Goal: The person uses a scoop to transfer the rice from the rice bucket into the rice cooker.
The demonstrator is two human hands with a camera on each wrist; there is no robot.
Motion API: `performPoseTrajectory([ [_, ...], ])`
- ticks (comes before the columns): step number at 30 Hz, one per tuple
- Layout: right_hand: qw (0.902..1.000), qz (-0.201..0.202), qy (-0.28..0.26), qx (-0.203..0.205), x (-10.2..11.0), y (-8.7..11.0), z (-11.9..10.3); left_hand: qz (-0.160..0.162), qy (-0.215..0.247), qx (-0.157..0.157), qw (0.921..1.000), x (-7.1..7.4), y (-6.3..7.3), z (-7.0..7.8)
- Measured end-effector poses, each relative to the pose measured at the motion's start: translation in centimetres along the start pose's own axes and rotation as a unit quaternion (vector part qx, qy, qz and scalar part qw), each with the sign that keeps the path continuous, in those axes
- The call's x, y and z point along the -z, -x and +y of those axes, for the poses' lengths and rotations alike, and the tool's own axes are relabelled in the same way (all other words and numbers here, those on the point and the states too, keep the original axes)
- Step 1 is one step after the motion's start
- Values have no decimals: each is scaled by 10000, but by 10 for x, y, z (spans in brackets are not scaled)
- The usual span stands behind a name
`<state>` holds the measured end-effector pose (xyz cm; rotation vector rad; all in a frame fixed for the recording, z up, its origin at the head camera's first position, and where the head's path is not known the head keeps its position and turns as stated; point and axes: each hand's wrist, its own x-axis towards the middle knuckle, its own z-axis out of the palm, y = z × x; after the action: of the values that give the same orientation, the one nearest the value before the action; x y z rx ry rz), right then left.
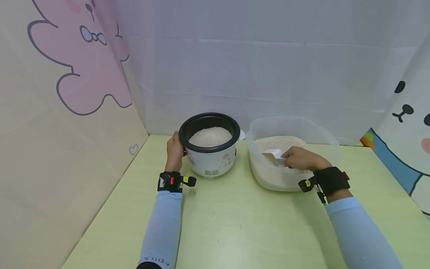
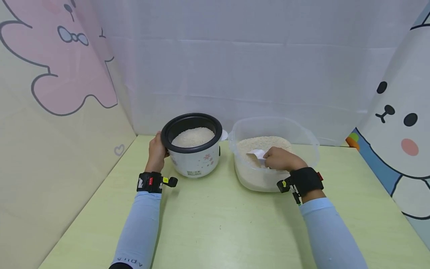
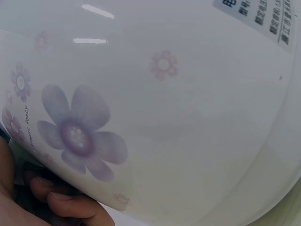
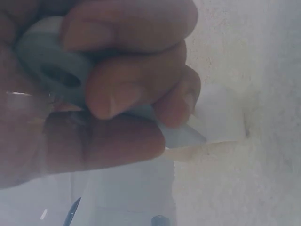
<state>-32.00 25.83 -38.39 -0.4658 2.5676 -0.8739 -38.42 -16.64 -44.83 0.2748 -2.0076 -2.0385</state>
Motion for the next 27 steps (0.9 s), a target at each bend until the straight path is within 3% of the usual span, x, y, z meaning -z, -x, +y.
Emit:
performPoseTrajectory([
  [9,9996,-128,-244,-87,1,4,-3,6,-31,-16,10000,-1,0,0],
  [19,9985,-337,-408,133,3,6,-5,63,-12,-101,9999,-1,1,1],
  [27,9985,-416,-336,83,3,6,-8,75,-15,-50,10000,-2,1,0],
])
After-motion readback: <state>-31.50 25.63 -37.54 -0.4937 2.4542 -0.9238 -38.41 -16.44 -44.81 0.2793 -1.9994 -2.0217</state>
